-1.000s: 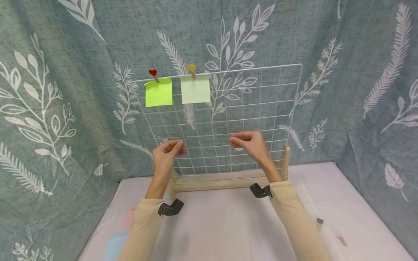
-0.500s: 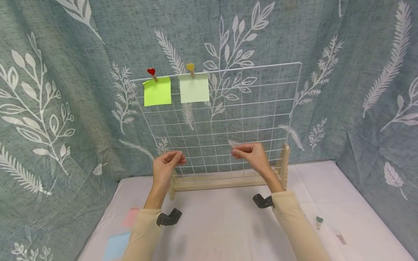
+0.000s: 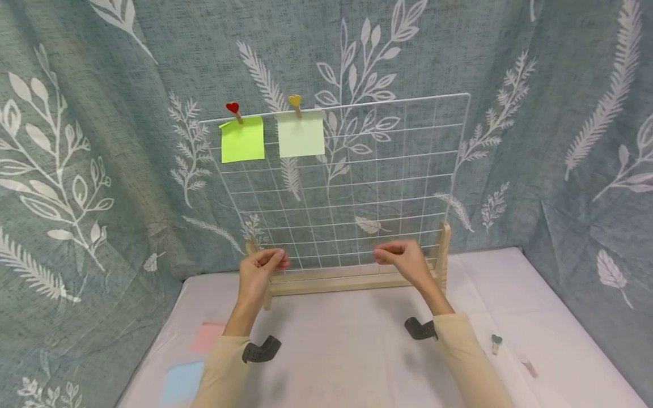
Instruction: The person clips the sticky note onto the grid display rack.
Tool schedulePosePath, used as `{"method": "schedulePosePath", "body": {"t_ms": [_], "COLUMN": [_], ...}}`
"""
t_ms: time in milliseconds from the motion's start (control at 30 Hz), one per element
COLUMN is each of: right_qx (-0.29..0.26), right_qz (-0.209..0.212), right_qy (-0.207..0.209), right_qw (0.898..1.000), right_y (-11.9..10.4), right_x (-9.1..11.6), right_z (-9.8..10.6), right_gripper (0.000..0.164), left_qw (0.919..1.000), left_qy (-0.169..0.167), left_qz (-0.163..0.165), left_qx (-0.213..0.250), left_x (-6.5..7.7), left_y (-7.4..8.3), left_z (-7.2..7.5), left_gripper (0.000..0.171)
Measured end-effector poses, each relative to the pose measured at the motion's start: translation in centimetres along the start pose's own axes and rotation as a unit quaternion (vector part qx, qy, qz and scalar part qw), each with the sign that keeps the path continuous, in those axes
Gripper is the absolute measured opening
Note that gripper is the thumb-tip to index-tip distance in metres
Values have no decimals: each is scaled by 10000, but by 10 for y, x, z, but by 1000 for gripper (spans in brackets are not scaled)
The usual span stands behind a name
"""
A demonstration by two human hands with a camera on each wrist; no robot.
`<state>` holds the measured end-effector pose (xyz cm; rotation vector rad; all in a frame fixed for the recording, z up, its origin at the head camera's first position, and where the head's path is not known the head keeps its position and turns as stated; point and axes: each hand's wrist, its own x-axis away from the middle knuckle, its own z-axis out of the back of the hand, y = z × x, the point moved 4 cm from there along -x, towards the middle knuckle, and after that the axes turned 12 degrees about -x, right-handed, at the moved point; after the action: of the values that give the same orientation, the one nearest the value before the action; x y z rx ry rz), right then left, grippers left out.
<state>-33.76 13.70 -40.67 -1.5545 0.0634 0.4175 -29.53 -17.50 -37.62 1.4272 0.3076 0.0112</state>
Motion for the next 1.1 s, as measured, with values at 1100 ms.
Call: {"method": "schedulePosePath", "body": {"t_ms": [1100], "right_qx": [-192], "right_qz": [-408], "right_qy": [307], "right_qw": [9985], "right_y": [39], "right_x": [60], "right_z": [30], "right_gripper": [37], "left_qw": [9999], "left_qy": [110], "left_qz": [19], "left_qx": [-38], "left_x": [6], "left_y": [-179], "left_z": [50], "left_gripper": [35]}}
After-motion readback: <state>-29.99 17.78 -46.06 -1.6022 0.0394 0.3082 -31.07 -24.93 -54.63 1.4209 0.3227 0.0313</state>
